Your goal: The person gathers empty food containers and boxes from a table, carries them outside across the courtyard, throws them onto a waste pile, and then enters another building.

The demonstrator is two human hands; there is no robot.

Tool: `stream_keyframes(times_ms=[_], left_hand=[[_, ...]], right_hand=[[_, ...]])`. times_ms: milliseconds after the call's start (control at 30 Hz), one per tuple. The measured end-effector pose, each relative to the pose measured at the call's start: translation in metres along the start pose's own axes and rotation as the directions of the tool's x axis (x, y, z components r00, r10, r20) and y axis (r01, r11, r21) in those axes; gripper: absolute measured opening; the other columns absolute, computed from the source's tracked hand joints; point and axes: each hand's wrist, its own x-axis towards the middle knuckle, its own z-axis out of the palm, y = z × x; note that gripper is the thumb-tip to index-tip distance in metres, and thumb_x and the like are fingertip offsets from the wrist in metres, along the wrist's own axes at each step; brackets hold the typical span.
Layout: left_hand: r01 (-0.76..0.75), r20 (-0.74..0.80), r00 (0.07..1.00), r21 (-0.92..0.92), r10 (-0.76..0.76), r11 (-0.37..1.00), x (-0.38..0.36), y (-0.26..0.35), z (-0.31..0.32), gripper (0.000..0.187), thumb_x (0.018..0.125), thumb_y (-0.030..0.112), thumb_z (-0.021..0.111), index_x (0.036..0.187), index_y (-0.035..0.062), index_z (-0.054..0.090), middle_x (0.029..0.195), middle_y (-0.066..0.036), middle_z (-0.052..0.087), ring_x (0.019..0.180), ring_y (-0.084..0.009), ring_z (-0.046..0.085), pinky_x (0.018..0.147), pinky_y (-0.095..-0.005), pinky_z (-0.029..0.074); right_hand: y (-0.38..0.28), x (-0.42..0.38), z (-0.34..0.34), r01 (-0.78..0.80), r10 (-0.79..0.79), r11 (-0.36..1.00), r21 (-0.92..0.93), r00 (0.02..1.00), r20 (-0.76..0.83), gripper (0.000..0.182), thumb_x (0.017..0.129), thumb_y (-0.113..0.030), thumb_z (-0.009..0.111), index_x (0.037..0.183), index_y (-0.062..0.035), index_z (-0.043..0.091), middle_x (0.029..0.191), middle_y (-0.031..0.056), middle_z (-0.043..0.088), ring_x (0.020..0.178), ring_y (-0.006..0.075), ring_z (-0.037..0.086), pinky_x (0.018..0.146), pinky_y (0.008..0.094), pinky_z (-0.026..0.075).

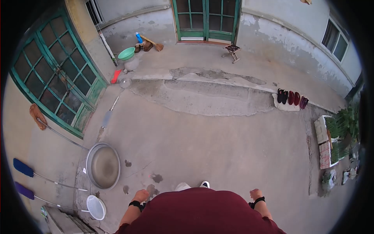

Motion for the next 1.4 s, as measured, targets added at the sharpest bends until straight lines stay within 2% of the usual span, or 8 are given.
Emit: stream_keyframes(times_ms=[133,200,367,600,633,867,1067,1400], left_hand=[[-0.151,0.114,0.986,0.346,0.118,0.926,0.044,0.009,-0.016,0.032,0.077,0.029,0.044,0.075,0.0053,0.065,0.082,-0.016,0.065,0.081,-0.0327,0.062,0.072,-0.0418,0.048],[0.324,0.262,0.896,0.168,-0.359,0.931,0.097,-0.001,0.001,0.032,0.077,0.029,0.043,0.076,0.0074,0.066,0.082,-0.016,0.065,0.081,-0.0332,0.062,0.073,-0.0425,0.048],[-0.248,0.25,0.957,0.452,0.145,0.857,0.261,-0.038,-0.022,0.03,0.076,0.032,0.045,0.079,0.0108,0.067,0.086,-0.017,0.064,0.082,-0.0337,0.062,0.071,-0.0436,0.049],[-0.29,0.096,0.949,0.638,0.3,0.714,0.488,0.226,-0.303,0.021,0.077,0.02,0.049,0.079,0.0065,0.065,0.084,-0.019,0.063,0.084,-0.0337,0.061,0.075,-0.0407,0.049],[0.001,-0.215,0.977,0.055,0.011,0.998,0.519,0.275,-0.333,0.019,0.077,0.021,0.055,0.078,0.0042,0.063,0.081,-0.017,0.064,0.078,-0.0279,0.062,0.07,-0.0366,0.05],[-0.232,-0.307,0.929,-0.044,0.208,0.972,0.657,0.518,-0.484,0.022,0.079,0.025,0.055,0.087,0.0067,0.062,0.085,-0.016,0.064,0.083,-0.0326,0.061,0.075,-0.0383,0.049],[-0.129,0.117,0.987,0.169,0.11,0.977,0.701,0.592,-0.518,0.033,0.078,0.031,0.046,0.09,0.0062,0.064,0.088,-0.017,0.064,0.089,-0.0329,0.06,0.08,-0.0399,0.046],[0.22,0.231,0.935,0.216,-0.269,0.951,0.83,0.678,-0.567,0.029,0.075,0.024,0.043,0.074,0.0058,0.065,0.078,-0.02,0.063,0.081,-0.0346,0.061,0.072,-0.0423,0.049]], right_hand=[[-0.272,0.055,-0.077,0.248,-0.248,0.969,-0.004,0.969,-0.017,0.03,0.075,-0.028,0.06,0.091,-0.0026,0.063,0.089,0.0173,0.065,0.087,0.0309,0.061,0.077,0.0361,0.048],[-0.366,0.107,-0.09,0.321,-0.322,0.946,-0.042,0.946,-0.027,0.031,0.076,-0.028,0.059,0.092,-0.0025,0.063,0.089,0.0172,0.064,0.086,0.0307,0.061,0.077,0.036,0.048],[-0.515,0.192,-0.124,0.388,-0.385,0.918,-0.083,0.921,0.053,0.03,0.076,-0.029,0.059,0.094,-0.0053,0.063,0.09,0.0161,0.064,0.088,0.0307,0.061,0.077,0.0364,0.048],[-0.556,0.297,-0.157,0.061,-0.058,0.995,-0.085,0.998,0.035,0.027,0.073,-0.029,0.058,0.086,-0.0067,0.066,0.086,0.0166,0.065,0.088,0.0316,0.061,0.079,0.0361,0.048],[-0.54,0.318,-0.147,0.089,-0.087,0.988,-0.124,0.996,0.019,0.026,0.074,-0.028,0.057,0.085,-0.0063,0.065,0.084,0.0149,0.065,0.085,0.0295,0.062,0.075,0.0359,0.049],[-0.652,0.476,-0.252,-0.281,0.304,0.953,-0.117,0.904,0.3,0.024,0.073,-0.026,0.056,0.081,-0.0044,0.062,0.074,0.0095,0.065,0.07,0.0218,0.064,0.059,0.0344,0.051],[-0.901,0.664,-0.361,0.196,-0.202,0.95,-0.243,0.979,0.002,0.03,0.071,-0.029,0.063,0.09,-0.0056,0.062,0.091,0.0168,0.064,0.092,0.0337,0.058,0.079,0.0406,0.047],[-1.418,0.799,-0.567,0.817,-0.933,0.351,-0.458,0.347,-0.096,0.031,0.074,-0.017,0.062,0.098,0.0022,0.059,0.108,0.0182,0.057,0.101,0.0335,0.053,0.087,0.0377,0.043]])
